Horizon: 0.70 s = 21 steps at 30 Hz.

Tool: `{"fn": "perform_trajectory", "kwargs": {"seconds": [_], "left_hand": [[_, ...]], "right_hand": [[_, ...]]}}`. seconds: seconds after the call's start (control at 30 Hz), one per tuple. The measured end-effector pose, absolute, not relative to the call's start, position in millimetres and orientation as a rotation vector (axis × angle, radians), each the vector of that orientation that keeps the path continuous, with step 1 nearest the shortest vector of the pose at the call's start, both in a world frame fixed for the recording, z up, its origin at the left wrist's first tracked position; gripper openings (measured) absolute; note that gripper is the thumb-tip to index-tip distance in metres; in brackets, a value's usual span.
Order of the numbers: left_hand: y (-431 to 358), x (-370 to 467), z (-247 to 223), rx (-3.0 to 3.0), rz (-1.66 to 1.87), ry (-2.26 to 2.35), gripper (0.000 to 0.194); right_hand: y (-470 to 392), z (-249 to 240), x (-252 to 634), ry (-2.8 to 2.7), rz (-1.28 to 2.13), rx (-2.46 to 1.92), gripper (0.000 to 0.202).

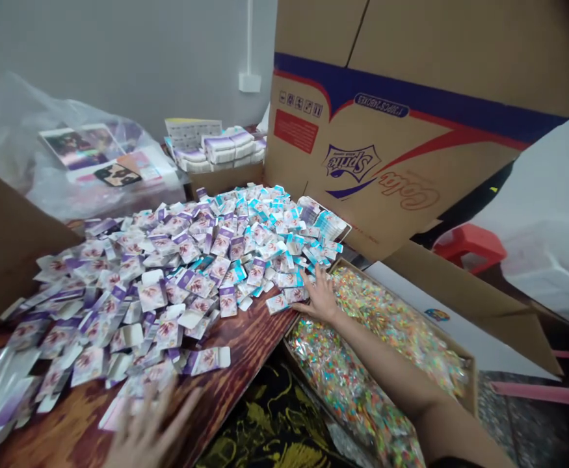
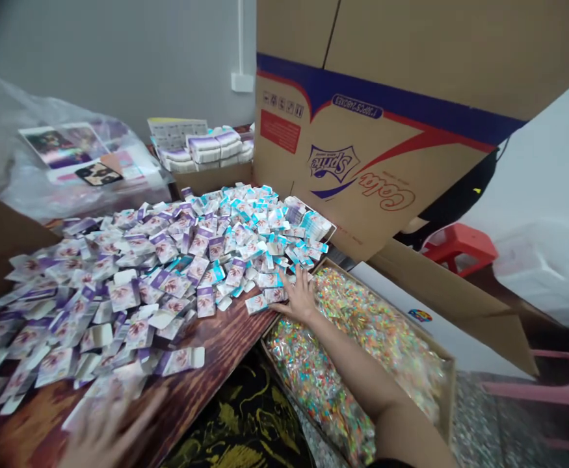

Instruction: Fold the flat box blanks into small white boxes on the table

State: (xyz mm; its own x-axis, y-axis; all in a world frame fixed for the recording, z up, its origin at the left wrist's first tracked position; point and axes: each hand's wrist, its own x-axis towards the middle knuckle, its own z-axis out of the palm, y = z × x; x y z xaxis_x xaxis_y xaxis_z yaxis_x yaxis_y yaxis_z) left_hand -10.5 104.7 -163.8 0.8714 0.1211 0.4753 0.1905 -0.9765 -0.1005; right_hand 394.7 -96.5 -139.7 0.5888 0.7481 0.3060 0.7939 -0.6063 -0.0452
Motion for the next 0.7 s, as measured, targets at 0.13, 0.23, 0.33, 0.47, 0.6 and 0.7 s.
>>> {"fn": "perform_trajectory", "kwargs": {"seconds": [0.13, 0.23, 0.33, 0.47, 0.6, 0.7], "left_hand": [[96, 50, -177, -2.805, -0.636, 0.06, 0.053], [112, 74, -179, -2.73, -0.642, 0.122, 0.053], [135, 85, -176, -2.696, -0.671, 0.095, 0.051], [156, 101, -170, -2.713, -0.701, -0.018, 0.041], [162, 124, -163, -2.782, -0.716, -0.163, 0.034], [157, 133, -158, -2.786, -0.701, -0.245, 0.035]], "right_hand": [[-49, -142, 406, -1.209, -0.202, -2.68, 0.101], [-10, -136, 407, -1.279, -0.137, -2.618, 0.103], [23, -129, 403, -1.342, -0.135, -2.524, 0.102], [56, -117, 401, -1.362, -0.068, -2.503, 0.097], [71, -105, 403, -1.392, -0.058, -2.482, 0.093], [69, -97, 404, -1.442, -0.057, -2.445, 0.086]]}}
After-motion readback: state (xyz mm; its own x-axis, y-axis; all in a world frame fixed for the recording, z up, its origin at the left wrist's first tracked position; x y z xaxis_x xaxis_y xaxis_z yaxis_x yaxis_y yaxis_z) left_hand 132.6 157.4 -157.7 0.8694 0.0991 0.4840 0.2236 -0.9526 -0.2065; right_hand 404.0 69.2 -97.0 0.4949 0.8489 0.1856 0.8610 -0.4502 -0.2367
